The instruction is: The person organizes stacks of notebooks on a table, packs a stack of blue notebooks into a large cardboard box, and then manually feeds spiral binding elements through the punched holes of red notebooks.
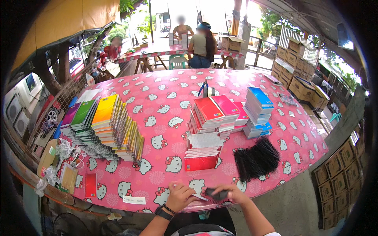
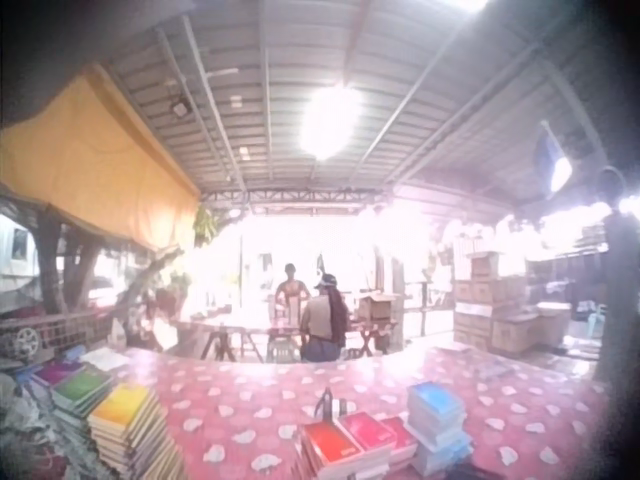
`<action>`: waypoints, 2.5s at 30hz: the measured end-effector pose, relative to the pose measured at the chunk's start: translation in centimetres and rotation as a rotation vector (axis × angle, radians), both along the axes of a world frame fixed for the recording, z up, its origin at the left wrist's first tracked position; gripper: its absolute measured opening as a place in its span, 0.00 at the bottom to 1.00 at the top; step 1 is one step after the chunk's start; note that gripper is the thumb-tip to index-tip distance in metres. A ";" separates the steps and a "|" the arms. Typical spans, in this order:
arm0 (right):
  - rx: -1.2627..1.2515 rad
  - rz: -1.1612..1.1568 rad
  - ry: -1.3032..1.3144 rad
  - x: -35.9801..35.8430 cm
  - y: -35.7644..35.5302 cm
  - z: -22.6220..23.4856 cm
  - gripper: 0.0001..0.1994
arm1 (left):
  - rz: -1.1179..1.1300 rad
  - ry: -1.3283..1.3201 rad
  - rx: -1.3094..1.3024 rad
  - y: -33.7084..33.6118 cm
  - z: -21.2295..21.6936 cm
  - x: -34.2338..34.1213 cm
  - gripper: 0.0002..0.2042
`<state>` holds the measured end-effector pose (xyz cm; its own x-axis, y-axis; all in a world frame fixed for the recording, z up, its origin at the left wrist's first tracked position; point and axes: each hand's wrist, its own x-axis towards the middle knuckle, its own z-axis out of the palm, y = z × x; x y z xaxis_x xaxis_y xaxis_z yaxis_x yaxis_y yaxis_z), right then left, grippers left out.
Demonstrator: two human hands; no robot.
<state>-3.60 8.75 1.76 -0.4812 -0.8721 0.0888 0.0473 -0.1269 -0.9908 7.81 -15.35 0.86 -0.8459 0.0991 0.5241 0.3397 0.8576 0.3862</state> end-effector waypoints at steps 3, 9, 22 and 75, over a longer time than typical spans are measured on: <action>0.191 -0.090 0.185 1.3 -2.0 1.1 0.26 | 0.023 0.007 0.001 0.1 -0.6 0.8 0.10; 0.132 -0.049 0.167 1.0 -2.5 1.0 0.21 | 0.043 0.008 0.012 0.5 0.0 0.5 0.11; 0.132 -0.059 0.052 1.0 -3.1 -1.0 0.24 | 0.094 -0.040 0.064 0.7 0.2 0.4 0.10; 0.089 -0.070 0.063 1.6 -4.3 0.8 0.22 | -0.013 -0.311 0.981 -0.8 -6.3 1.5 0.17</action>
